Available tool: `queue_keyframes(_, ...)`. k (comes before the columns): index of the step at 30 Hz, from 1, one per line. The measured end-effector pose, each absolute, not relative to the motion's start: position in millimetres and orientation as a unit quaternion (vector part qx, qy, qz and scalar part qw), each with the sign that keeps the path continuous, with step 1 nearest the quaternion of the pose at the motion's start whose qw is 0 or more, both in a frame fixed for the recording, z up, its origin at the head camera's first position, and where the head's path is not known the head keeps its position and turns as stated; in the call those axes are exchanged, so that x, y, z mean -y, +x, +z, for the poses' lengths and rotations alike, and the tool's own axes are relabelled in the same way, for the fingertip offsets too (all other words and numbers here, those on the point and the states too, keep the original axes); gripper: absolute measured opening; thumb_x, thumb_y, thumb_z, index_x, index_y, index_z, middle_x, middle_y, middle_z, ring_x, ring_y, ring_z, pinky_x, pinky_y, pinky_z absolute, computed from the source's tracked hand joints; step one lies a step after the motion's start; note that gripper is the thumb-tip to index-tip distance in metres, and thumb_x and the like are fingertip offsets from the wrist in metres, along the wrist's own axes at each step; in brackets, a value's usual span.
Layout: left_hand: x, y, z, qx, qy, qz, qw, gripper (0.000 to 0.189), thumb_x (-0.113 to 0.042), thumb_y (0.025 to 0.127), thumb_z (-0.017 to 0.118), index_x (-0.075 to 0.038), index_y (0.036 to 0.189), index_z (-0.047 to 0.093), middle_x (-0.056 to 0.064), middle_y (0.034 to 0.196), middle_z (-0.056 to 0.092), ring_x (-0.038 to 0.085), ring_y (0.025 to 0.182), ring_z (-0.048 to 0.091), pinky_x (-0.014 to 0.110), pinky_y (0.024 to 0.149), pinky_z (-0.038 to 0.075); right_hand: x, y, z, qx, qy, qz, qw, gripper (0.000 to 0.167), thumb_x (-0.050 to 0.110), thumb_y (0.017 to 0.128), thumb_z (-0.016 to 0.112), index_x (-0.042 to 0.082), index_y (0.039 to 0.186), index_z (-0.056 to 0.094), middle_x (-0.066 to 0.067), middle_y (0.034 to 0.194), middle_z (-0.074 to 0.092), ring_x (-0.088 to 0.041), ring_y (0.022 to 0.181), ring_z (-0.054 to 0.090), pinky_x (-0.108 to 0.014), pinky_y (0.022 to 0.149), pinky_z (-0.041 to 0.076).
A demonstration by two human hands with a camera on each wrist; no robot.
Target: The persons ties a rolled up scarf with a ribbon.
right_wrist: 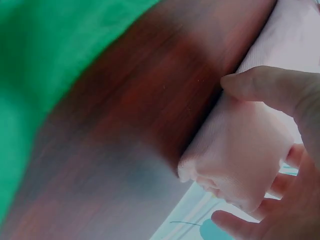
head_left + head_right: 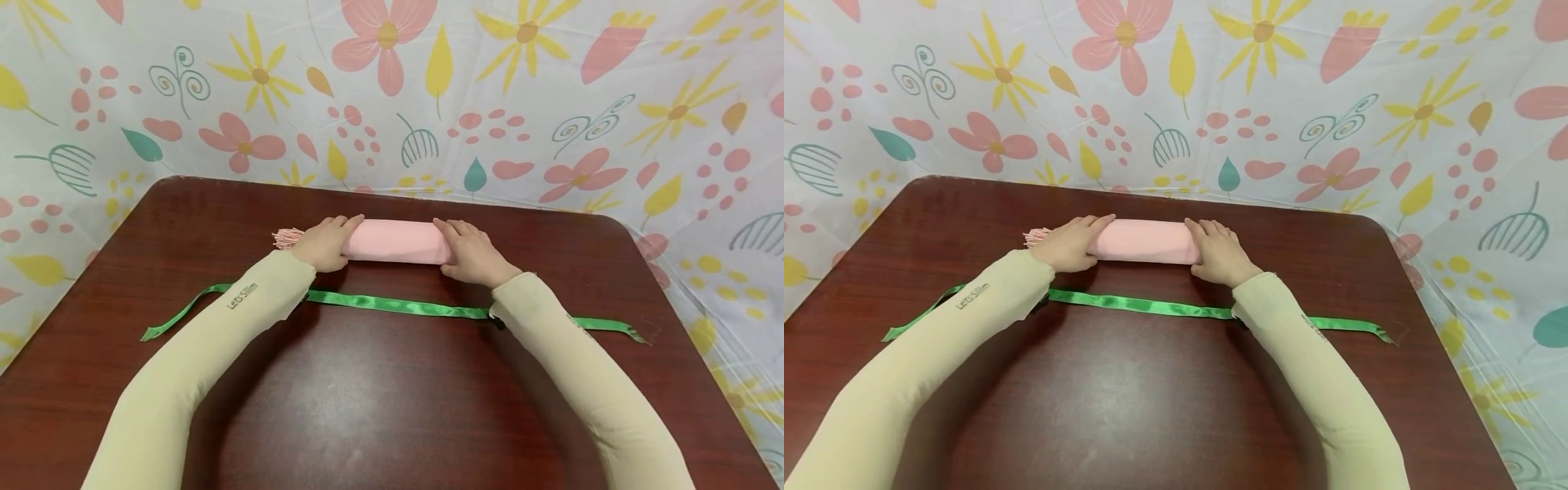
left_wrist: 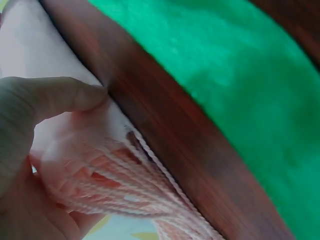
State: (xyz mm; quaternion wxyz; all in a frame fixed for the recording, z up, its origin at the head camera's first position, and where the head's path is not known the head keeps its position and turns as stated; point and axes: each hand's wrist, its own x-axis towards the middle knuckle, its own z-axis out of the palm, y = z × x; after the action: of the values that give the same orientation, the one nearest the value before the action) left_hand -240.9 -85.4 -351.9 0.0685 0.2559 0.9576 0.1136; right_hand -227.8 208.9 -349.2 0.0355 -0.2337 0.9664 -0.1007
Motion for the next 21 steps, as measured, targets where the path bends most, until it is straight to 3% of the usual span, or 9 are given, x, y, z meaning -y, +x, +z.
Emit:
queue_keyframes(6,81,-246,-353,-0.961,0.246,0.102,0.073,0.077,-0.016,0.085,0.066,-0.007,0.15,0.027,0.02,0.141,0.045,0.037,0.129,0.044,0.049,0.102,0.04,-209,-239,-353,-0.966,-0.229,-0.109,0.048,0.085,0.016,0.077,0.074,0.004,0.148,0.028,-0.024,0.141,0.041,-0.043,0.13,0.035,-0.061,0.103,0.03)
queue_keyframes(14,83,-262,-359,-0.958,0.253,0.108,0.086,0.078,-0.012,0.077,0.071,-0.007,0.145,0.034,0.02,0.134,0.051,0.037,0.12,0.051,0.048,0.1,0.043,-206,-251,-352,-0.964,-0.22,-0.12,0.089,0.083,0.014,0.076,0.074,0.004,0.146,0.03,-0.024,0.138,0.042,-0.042,0.126,0.038,-0.055,0.105,0.032)
queue_keyframes(21,81,-271,-358,-0.954,0.247,0.134,0.108,0.078,-0.008,0.073,0.072,-0.007,0.142,0.036,0.022,0.128,0.053,0.037,0.117,0.053,0.047,0.099,0.043,-206,-260,-350,-0.962,-0.222,-0.123,0.101,0.08,0.013,0.073,0.074,0.004,0.142,0.034,-0.024,0.13,0.048,-0.042,0.116,0.046,-0.053,0.099,0.038)
